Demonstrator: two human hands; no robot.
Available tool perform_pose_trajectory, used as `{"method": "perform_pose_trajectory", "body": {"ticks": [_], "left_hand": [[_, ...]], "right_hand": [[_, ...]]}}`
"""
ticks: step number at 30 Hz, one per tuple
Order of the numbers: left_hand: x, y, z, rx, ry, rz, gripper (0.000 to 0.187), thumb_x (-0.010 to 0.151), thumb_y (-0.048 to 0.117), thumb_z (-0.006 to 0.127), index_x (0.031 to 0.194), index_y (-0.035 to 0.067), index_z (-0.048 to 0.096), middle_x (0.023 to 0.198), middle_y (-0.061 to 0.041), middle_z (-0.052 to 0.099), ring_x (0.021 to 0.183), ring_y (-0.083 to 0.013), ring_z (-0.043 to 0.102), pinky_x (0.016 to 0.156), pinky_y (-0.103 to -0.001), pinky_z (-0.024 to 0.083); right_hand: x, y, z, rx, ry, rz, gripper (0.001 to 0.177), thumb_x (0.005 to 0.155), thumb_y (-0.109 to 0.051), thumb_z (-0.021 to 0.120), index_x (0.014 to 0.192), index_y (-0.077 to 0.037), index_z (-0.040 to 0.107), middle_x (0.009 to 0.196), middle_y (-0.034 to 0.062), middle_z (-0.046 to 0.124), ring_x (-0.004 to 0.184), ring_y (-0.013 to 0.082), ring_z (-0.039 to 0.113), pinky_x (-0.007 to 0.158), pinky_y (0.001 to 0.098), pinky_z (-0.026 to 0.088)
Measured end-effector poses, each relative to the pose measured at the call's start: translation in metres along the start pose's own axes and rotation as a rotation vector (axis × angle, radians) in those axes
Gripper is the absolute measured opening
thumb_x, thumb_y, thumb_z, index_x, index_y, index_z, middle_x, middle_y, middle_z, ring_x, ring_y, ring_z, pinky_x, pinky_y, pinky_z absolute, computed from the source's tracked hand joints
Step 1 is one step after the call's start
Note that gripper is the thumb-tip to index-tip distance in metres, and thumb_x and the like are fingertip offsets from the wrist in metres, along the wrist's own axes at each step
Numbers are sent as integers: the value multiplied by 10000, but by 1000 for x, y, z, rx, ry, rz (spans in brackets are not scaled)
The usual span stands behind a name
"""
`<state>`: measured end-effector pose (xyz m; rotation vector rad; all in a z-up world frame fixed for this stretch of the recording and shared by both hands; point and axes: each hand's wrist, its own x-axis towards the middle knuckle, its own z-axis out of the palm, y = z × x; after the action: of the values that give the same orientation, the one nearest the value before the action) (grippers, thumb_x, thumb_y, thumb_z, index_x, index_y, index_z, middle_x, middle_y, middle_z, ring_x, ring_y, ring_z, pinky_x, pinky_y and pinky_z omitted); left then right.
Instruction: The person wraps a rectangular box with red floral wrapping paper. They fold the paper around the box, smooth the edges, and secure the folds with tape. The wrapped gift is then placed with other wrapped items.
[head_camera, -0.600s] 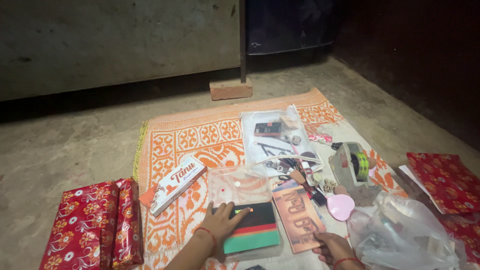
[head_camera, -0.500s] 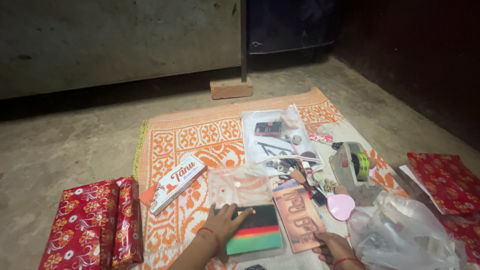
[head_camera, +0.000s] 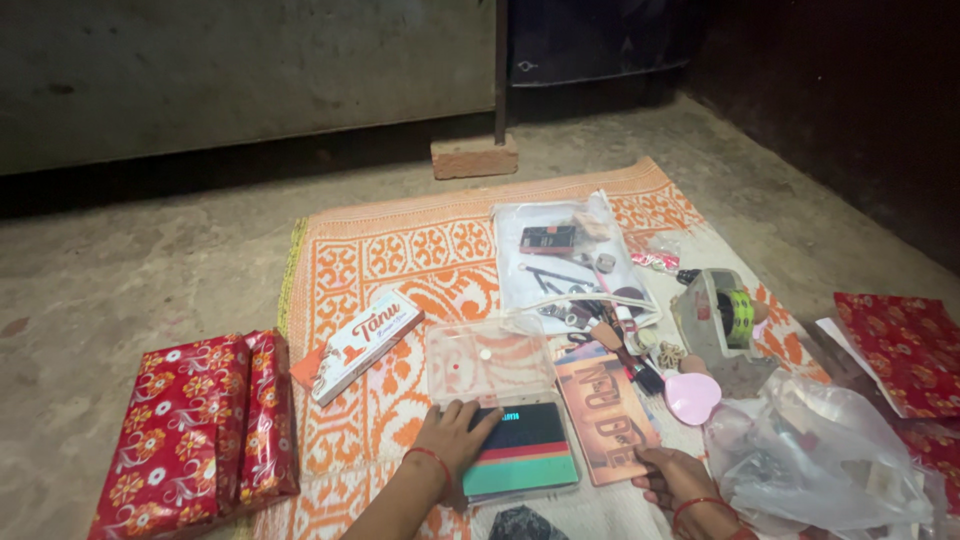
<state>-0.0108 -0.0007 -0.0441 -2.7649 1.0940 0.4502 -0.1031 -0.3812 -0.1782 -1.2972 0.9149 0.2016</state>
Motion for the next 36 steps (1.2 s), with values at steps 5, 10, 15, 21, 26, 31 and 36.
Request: {"method": "perform_pose_trajectory", "body": {"ticks": [5,10,15,21,26,31,36], "left_hand": [[7,-2,17,57,59,-12,1292,539,280,1010,1599,266,272,1592,-131,306,1450,-364,308,1122,-560,318],[-2,-6,26,45,188,14,1028,634,298,952,1518,281,427,1586,-96,355,1424,-332,356,1097,-525,357],[-17,-12,25,-22,169,-23,963,657,404,899,1510,289,467,1596,-93,363,1458,-306,363,1089,-514,401],[-48,6,33,-253,97,-69,930,714,588,839,1486,250,444,1620,-183,268,1458,-391,305,1153,-509,335],[-42,27,51,-171,267,-141,778,816,445,779,1503,275,456,1611,-195,311,1442,-413,353,1108,-520,382],[-21,35,67,-216,291,-232,726,880,402,746,1527,305,430,1628,-198,298,1444,-448,350,1040,-489,492],[-8,35,73,-265,197,-286,765,871,337,726,1550,331,375,1657,-151,214,1492,-429,250,999,-480,516]], "right_hand": [[-3,-4,-2,-1,-27,-23,336,921,-250,662,1169,-30,714,1025,76,706,839,190,663,683,327,506],[-9,-4,-3,17,-26,-53,337,907,-221,662,1172,-18,709,1031,88,716,843,198,684,676,317,516],[-22,-10,2,-18,2,-102,336,878,-174,713,1136,37,673,915,100,709,744,183,691,605,303,525],[-37,-15,6,-510,208,-366,309,881,-194,775,1004,-4,565,660,101,676,512,164,593,457,315,453],[-30,-12,-6,-20,-37,-199,255,885,-166,775,952,-12,583,723,39,630,566,137,552,518,283,443],[-15,-25,-21,261,-143,10,211,921,-156,742,1016,-19,614,869,58,628,715,144,603,650,256,548],[-27,-39,-24,284,-106,12,199,944,-171,689,1068,-29,624,999,83,636,856,196,635,783,280,572]]}}
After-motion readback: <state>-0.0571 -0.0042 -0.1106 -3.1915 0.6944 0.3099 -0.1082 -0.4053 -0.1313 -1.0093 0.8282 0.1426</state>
